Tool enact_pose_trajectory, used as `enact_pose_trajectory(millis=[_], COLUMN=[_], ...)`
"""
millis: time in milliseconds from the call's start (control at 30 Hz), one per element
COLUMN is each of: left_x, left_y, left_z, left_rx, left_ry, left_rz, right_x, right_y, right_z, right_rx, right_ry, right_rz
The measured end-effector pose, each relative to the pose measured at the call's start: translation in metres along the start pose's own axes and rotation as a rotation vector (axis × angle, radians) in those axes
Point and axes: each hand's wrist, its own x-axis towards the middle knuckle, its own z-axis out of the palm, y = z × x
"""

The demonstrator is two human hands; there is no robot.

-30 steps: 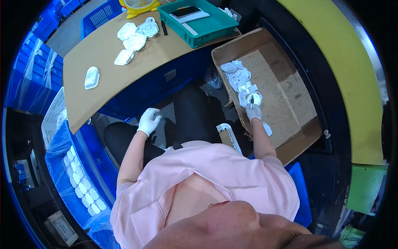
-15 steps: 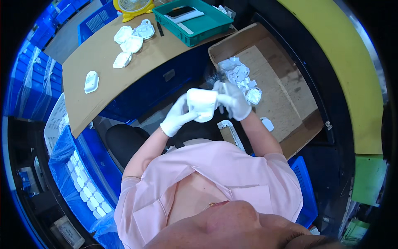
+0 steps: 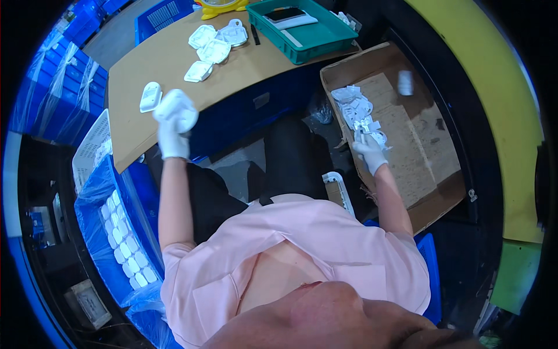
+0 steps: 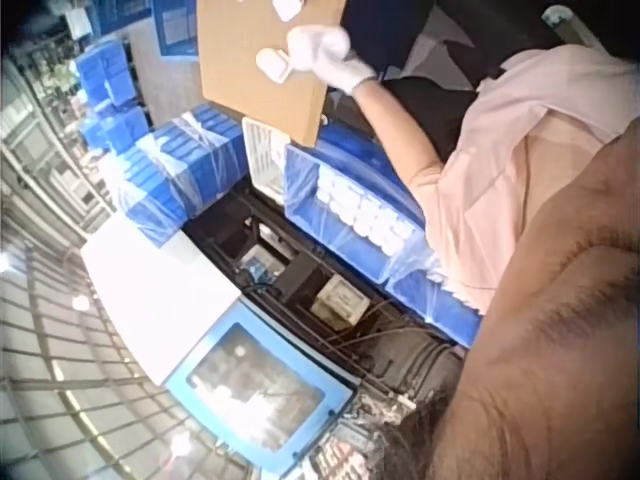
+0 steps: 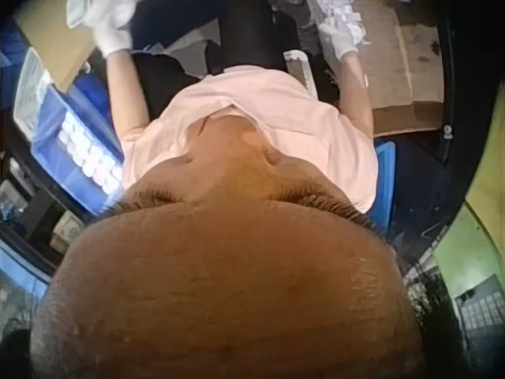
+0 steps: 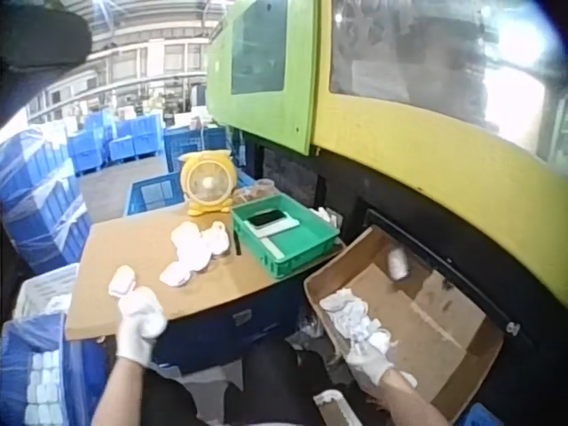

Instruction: Picking individual white plastic components from large storage crates and placing them into a smaller cardboard box for packaging.

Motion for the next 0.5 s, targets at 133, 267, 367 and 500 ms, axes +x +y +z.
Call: enact_pose_trajectory(millis=[133, 267, 367, 500], left_x=[0.07, 0.095, 0.085, 0.072], left_y=[0.025, 0.01, -0.005, -0.01], left_z=[-0.063, -0.095, -0.099, -0.078], left_rx=[0.609, 1.409, 1.643, 1.612], left_ry=[0.177, 0.688, 0.706, 0.576], left_rz=[0.371, 0.651, 0.843, 1.086], right_x=[0.018, 0.018, 0.016, 0.027], right_y=[0.061, 0.11, 0.132, 0.188], right_z=[-0.05, -0.071, -0.077, -0.103], right_rx=[-0.031, -0.076, -0.06, -0.156], right_ry=[0.012, 0.17, 0.292, 0.352], right_rz=[0.251, 0.335, 0.499, 0.542])
